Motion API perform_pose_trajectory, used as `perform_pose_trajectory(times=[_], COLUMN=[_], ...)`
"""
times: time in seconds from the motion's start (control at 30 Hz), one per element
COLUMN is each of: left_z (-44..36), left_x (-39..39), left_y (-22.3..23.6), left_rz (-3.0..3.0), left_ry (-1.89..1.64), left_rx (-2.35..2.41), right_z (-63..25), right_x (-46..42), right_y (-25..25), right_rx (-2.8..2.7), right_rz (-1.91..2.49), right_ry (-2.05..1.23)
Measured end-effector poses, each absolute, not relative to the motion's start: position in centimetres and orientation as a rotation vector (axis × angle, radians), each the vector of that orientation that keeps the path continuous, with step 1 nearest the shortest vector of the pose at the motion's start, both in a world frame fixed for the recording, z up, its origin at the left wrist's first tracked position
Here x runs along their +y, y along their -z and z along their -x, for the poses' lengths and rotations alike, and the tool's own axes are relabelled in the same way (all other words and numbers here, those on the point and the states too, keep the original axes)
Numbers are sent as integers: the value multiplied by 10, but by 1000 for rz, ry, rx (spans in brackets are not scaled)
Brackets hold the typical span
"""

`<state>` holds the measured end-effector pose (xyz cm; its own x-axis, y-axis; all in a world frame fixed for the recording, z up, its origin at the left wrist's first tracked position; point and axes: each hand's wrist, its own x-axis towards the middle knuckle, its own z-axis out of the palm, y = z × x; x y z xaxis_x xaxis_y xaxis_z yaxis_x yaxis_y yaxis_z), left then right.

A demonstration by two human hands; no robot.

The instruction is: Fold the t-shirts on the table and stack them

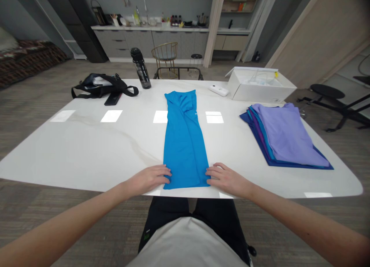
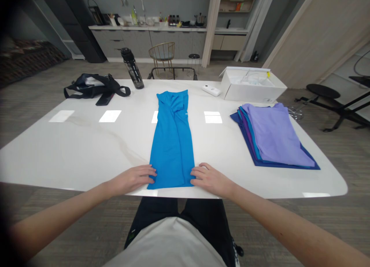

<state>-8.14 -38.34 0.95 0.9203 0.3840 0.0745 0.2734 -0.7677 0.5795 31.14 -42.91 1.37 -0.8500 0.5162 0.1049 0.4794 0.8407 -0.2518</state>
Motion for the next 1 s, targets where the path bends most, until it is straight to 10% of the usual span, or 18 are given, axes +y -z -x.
perform_pose_trajectory(times=[0.67, 1.0], left_z=[33, 13], left_x=[-273, -184], left_y=[-33, -39], left_rz=[-889, -736], left_ry=[-683, -673], left_rx=[735, 737], right_z=[-280, -270], right_x=[-319, -232], right_y=[-44, -43], right_rx=[-1326, -1006], right_rz=[1111, 1095], right_ry=[-1627, -1783])
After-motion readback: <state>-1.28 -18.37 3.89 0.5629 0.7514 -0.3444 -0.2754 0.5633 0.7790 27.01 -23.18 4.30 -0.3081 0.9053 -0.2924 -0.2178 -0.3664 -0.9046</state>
